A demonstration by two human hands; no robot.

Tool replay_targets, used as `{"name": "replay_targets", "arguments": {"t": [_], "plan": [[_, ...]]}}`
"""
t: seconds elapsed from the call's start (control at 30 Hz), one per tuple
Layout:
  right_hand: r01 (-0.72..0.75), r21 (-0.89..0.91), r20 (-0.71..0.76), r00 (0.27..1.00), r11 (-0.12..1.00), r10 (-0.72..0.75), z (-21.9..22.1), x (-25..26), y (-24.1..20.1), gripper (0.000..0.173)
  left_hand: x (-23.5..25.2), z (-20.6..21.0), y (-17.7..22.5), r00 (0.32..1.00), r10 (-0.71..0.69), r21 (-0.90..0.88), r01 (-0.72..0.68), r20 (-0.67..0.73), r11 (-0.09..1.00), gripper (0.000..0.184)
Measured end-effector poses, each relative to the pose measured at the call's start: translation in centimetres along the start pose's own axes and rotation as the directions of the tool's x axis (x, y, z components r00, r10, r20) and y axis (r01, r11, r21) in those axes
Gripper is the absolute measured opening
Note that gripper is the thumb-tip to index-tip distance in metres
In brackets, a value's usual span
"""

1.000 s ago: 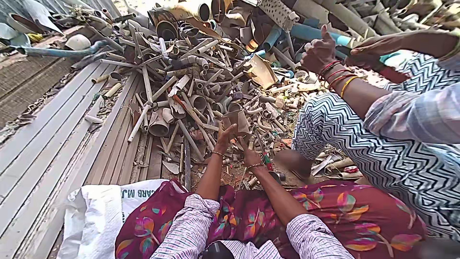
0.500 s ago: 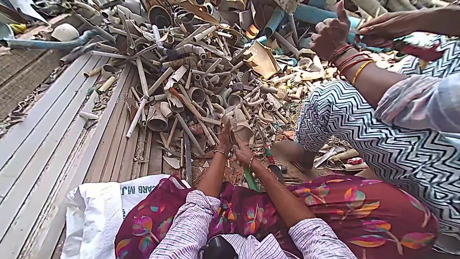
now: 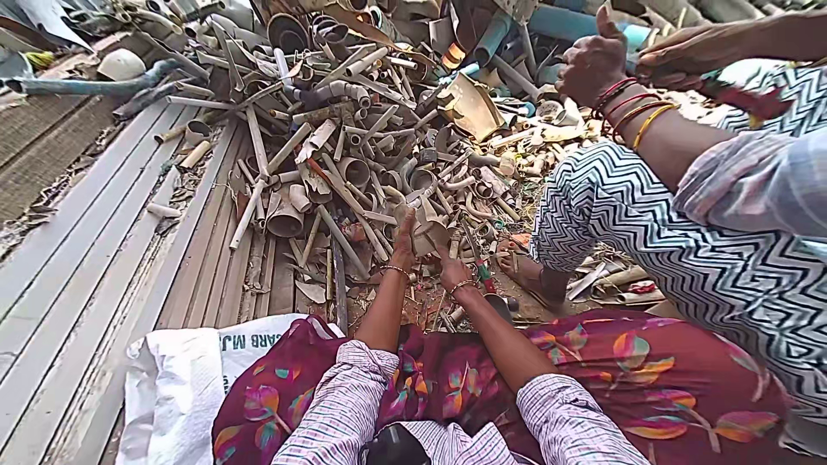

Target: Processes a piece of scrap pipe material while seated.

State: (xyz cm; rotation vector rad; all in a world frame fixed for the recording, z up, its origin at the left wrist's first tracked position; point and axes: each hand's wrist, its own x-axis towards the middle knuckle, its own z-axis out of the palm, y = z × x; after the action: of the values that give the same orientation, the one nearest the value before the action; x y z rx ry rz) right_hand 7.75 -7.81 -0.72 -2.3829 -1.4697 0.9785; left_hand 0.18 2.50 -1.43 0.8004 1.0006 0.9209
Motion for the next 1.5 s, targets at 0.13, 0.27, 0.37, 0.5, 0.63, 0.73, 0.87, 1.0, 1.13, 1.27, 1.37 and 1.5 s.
{"name": "replay_targets", "arguments": {"t": [0.13,0.27,0.37,0.5,0.63,0.73,0.87,1.0,1.13,1.27,1.37,1.5], "plan": [[-0.059,-0.052,-0.183,0.982,0.997,0.049,-1.4,0.0,0.1,0.07,-0.2,1.3,0.9,0.996,-0.058,0.008,0.058,-0.066,0.998,0.061],[0.012,-0.083,0.028,1.0,0.997,-0.01,0.0,-0.9,-0.9,0.07,0.3,0.9,0.7,0.984,-0.05,0.1,0.068,-0.171,0.993,0.081],[0.153,0.16,0.087,0.982,0.975,-0.169,1.0,-1.3,-1.6,0.063,0.6,0.7,0.6,0.979,-0.041,0.083,0.058,-0.199,0.995,0.083],[0.041,-0.074,0.002,0.999,0.996,-0.041,1.1,0.2,0.2,0.069,0.3,0.1,0.9,0.97,-0.013,0.133,0.047,-0.245,0.99,0.092],[-0.013,-0.104,-0.107,0.994,0.994,0.002,0.1,0.5,0.5,0.077,0.1,0.7,1.9,0.967,0.056,0.169,-0.014,-0.25,0.986,0.098],[0.141,-0.112,0.068,0.989,0.984,-0.134,1.6,0.5,-0.1,0.077,0.1,0.5,2.0,0.961,0.095,0.196,-0.045,-0.258,0.98,0.1],[0.215,-0.06,0.086,0.974,0.975,-0.209,2.8,0.1,-0.4,0.074,0.3,0.0,1.7,0.955,0.059,0.184,-0.005,-0.292,0.983,0.096],[0.038,-0.078,-0.103,0.994,0.996,-0.046,0.5,1.0,0.6,0.079,-0.1,0.4,2.5,0.965,0.052,0.179,-0.005,-0.258,0.984,0.089],[0.147,-0.047,0.084,0.986,0.988,-0.143,1.2,-0.1,-1.1,0.076,-0.3,0.4,1.7,0.967,0.069,0.225,-0.012,-0.245,0.974,0.096],[0.194,0.009,-0.069,0.979,0.981,-0.193,2.1,0.0,-1.0,0.07,0.3,-0.1,1.6,0.961,0.122,0.21,-0.069,-0.25,0.975,0.095],[0.13,-0.045,-0.044,0.99,0.99,-0.132,0.6,1.4,0.8,0.076,0.1,0.0,1.7,0.958,0.189,0.307,-0.118,-0.214,0.945,0.109],[0.184,-0.052,-0.136,0.973,0.982,-0.189,0.3,1.6,0.4,0.074,-1.0,0.0,1.7,0.961,0.209,0.359,-0.134,-0.18,0.924,0.11]]}}
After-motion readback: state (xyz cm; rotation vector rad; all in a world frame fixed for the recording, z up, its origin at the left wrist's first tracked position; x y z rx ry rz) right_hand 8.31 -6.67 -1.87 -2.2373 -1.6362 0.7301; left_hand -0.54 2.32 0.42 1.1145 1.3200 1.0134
